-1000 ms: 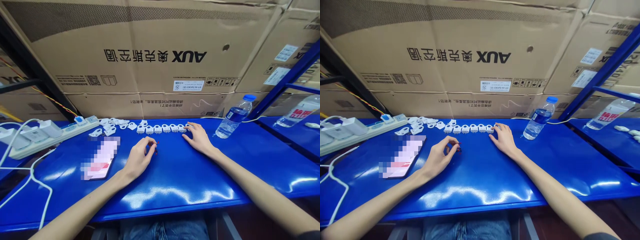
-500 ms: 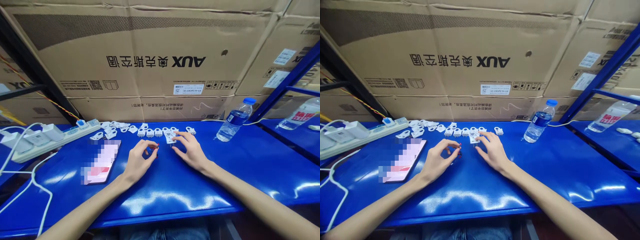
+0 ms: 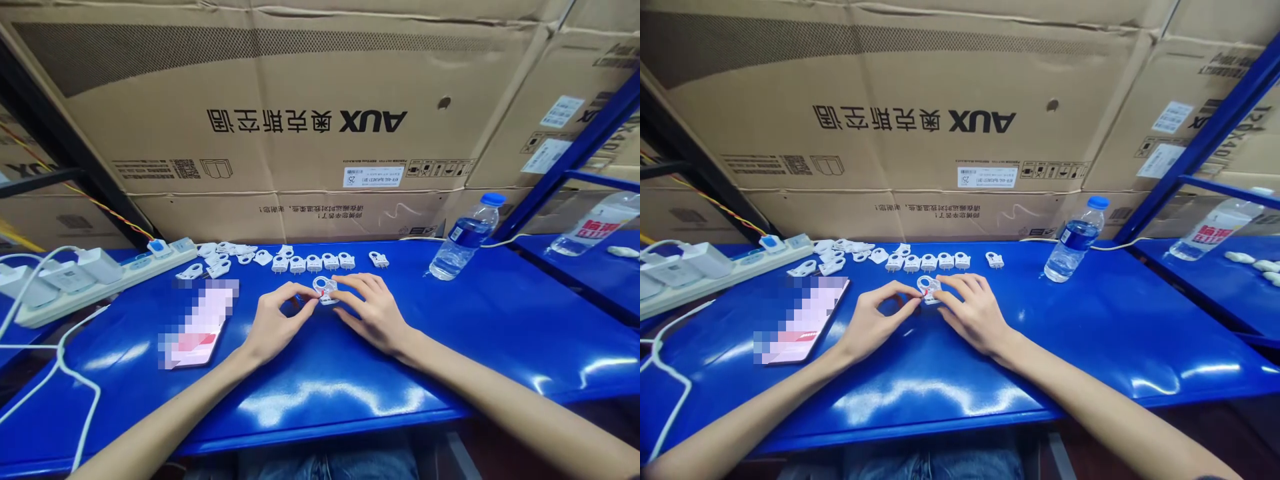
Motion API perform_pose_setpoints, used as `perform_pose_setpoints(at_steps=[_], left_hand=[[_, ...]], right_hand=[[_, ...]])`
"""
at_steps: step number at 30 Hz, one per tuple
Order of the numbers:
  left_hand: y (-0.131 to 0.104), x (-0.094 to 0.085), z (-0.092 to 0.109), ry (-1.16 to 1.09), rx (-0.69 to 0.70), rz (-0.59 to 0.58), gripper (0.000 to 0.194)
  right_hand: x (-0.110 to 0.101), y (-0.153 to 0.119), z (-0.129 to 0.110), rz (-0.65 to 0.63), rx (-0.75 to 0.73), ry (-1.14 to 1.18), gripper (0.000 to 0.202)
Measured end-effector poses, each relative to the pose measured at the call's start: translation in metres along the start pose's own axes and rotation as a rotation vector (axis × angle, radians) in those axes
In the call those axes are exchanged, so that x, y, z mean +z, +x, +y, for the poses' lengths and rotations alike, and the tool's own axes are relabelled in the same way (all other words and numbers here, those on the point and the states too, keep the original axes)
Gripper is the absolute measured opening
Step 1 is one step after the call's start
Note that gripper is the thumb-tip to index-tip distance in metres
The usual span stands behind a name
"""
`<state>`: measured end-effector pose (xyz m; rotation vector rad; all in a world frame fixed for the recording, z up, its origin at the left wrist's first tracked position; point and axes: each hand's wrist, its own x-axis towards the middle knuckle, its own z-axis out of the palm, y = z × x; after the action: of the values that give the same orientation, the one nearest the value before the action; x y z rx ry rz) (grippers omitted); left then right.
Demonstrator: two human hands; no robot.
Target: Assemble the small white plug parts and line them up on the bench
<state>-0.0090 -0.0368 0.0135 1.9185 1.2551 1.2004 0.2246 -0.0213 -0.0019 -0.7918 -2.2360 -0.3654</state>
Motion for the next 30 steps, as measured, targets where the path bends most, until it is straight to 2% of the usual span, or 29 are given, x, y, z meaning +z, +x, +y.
perform_pose_setpoints(at_steps=[6,14,21,26,30], left_hand=[[0.0005,0.0006,-0.0026,-0.031,-0.050,-0.023,0.017],[0.0013,0.0008,0.0000,-0.095,-0.092,-0.036,0.019],[0.0021,-0.0002,-0.0017,-0.065,-0.120,-0.035,0.022],[0.0029,0.0005,-0.0023,-0.231,-0.258,-0.011,0.038],[0.0040,0.0014,-0.0032,-0.282,-0.286,-0.027,0.045]], right_hand=[[-0.0015,0.0016,-0.0031,0.039,-0.062,-0.017,0.021],[-0.0037,0.0027,-0.0028,0.050,-0.050,-0.033,0.018],[-0.0017,0.0018,-0.0032,0.064,-0.069,-0.040,0.018],[-0.0027,0.0025,-0.0044,0.054,-0.110,-0.047,0.020],[-0.0036,0.0010,-0.0064,0.039,-0.117,-0.040,0.020]])
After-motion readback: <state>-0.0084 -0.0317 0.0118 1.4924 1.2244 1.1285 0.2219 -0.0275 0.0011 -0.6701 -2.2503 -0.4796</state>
